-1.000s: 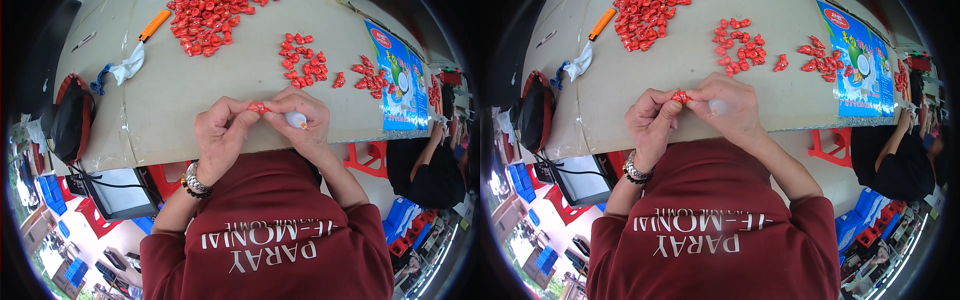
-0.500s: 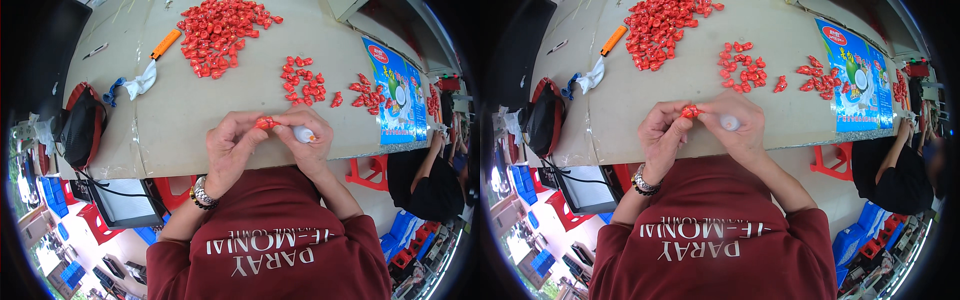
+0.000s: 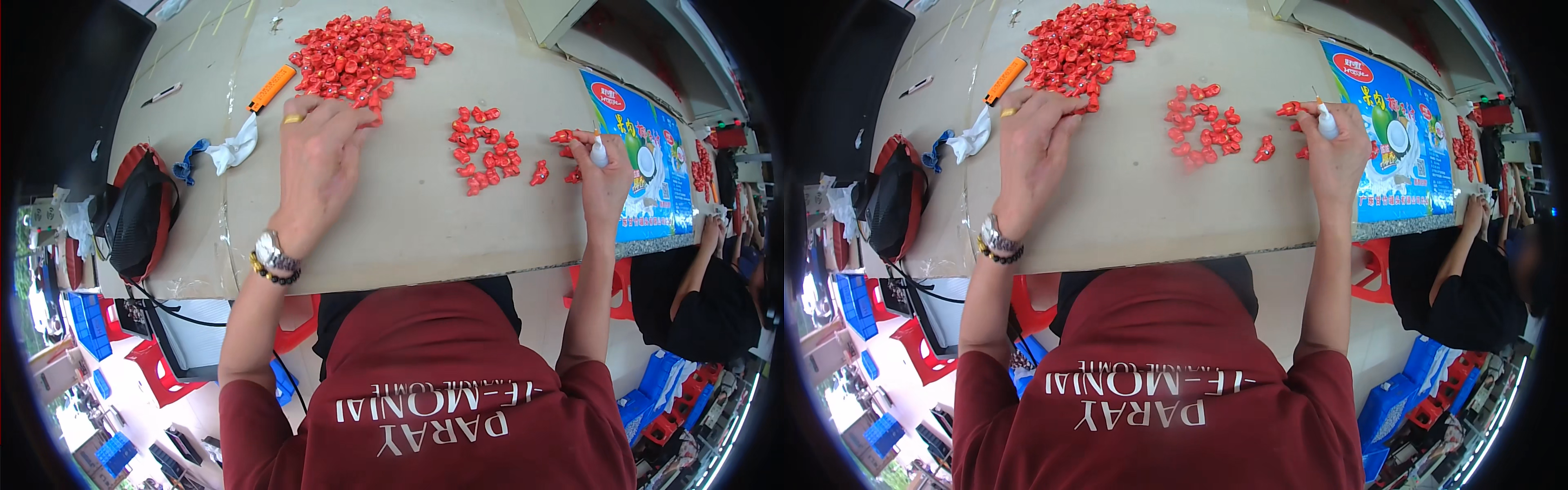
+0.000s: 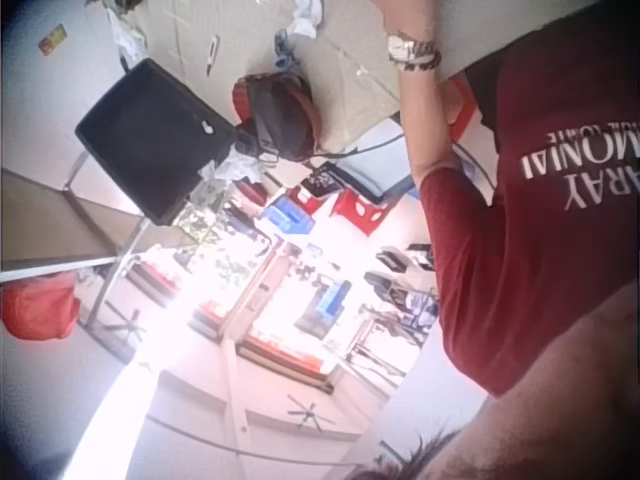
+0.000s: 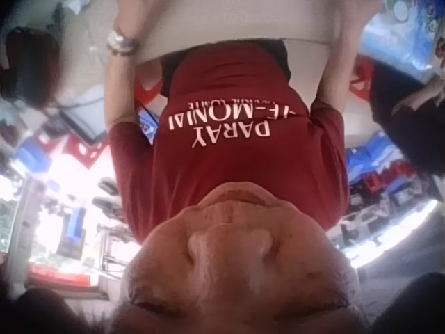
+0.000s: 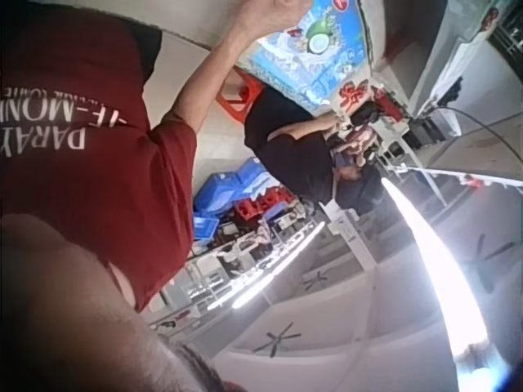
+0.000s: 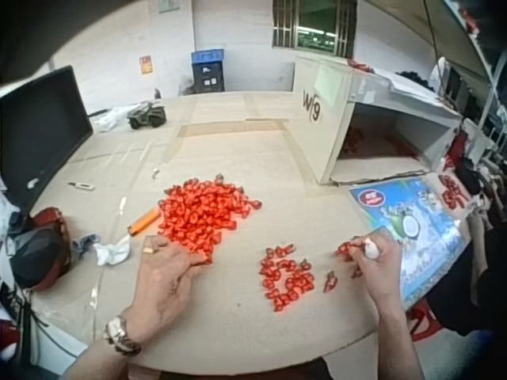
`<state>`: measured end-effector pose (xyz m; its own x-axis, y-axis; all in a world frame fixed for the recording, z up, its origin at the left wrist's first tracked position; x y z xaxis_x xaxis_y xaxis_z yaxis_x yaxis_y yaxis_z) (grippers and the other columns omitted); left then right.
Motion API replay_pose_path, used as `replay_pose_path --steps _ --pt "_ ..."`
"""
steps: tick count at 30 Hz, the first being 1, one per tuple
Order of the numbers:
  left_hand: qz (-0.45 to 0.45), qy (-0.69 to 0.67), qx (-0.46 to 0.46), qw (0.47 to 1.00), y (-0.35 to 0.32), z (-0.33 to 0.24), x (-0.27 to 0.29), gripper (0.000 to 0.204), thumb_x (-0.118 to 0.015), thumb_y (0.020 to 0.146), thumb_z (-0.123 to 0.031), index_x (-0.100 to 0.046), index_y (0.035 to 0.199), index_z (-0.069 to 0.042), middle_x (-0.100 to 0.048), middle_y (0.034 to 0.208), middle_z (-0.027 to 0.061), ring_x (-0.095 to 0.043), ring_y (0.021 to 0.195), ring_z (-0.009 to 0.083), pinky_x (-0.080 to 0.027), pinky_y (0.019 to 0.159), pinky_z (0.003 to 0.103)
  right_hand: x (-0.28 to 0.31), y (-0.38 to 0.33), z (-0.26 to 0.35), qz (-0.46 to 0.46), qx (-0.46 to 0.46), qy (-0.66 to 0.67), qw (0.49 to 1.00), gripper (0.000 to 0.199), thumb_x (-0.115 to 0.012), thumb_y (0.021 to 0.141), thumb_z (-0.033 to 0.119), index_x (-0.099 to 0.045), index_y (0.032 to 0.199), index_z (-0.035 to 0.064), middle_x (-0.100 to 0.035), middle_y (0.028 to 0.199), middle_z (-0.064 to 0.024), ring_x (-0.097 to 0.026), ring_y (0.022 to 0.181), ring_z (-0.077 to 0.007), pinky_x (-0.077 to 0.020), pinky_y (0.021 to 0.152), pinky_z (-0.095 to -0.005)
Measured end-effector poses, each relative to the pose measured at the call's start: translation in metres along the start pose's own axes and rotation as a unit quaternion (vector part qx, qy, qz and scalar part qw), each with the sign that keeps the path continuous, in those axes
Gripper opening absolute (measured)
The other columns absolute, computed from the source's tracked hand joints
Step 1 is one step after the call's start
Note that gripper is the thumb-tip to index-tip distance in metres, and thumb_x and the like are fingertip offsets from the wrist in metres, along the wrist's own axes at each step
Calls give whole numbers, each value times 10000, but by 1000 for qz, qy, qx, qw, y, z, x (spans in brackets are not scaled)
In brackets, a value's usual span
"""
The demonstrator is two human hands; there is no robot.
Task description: The person sits at a table and repeatedly picks up small red candy wrappers. Using a small white squeeze bottle, they apply a liquid substance into the opening of each wrapper. After filling, the person places the candy into a pile on the table.
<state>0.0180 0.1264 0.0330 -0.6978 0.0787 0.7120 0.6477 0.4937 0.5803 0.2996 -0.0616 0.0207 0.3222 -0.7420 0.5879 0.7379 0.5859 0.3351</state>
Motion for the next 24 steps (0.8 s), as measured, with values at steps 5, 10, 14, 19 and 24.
replay_pose_path --steps 5,10,14,19,24 --pt "106 51 -66 991 23 17 -12 189 -609 770 41 -703 908 -46 -646 776 73 -520 814 255 -409 772 345 -2 9 -6 20 -25 -59 998 160 -704 788 92 -718 938 38 -624 915 -83 -614 796 -187 -477 697 -298" --pt "192 47 -82 977 34 26 -17 140 -670 753 -11 -707 886 -39 -625 748 63 -498 791 247 -406 744 358 3 9 -7 -1 -20 -55 998 209 -710 787 84 -717 994 57 -608 923 -68 -588 821 -153 -472 701 -276" --pt "214 70 -78 971 39 22 -19 132 -715 735 -59 -676 857 -28 -582 726 59 -484 794 247 -403 737 367 10 2 2 14 -115 98 988 317 -693 783 39 -684 1099 59 -576 951 -34 -553 834 -117 -463 727 -248" --pt "113 19 -130 985 34 15 -19 183 -683 790 -67 -555 910 -17 -536 700 43 -491 754 213 -399 698 346 12 -16 26 79 -97 250 960 433 -626 793 -25 -532 1210 40 -530 1045 -41 -540 835 -103 -460 721 -228" --pt "92 -330 159 926 0 -17 -14 151 -627 898 -100 -514 988 -56 -548 708 -10 -460 560 72 -334 499 234 -2 -41 52 150 -33 255 955 394 -604 833 -3 -462 1200 34 -498 1116 -75 -576 880 -126 -474 731 -240"
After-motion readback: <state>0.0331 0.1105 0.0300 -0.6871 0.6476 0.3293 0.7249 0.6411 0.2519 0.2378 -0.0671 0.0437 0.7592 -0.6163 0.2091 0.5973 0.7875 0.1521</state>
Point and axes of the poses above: each hand's wrist, its own y-axis towards the middle knuckle, its own x-axis out of the back of the hand, z = x × y, the point moved 3 cm from there along y, towards the middle knuckle
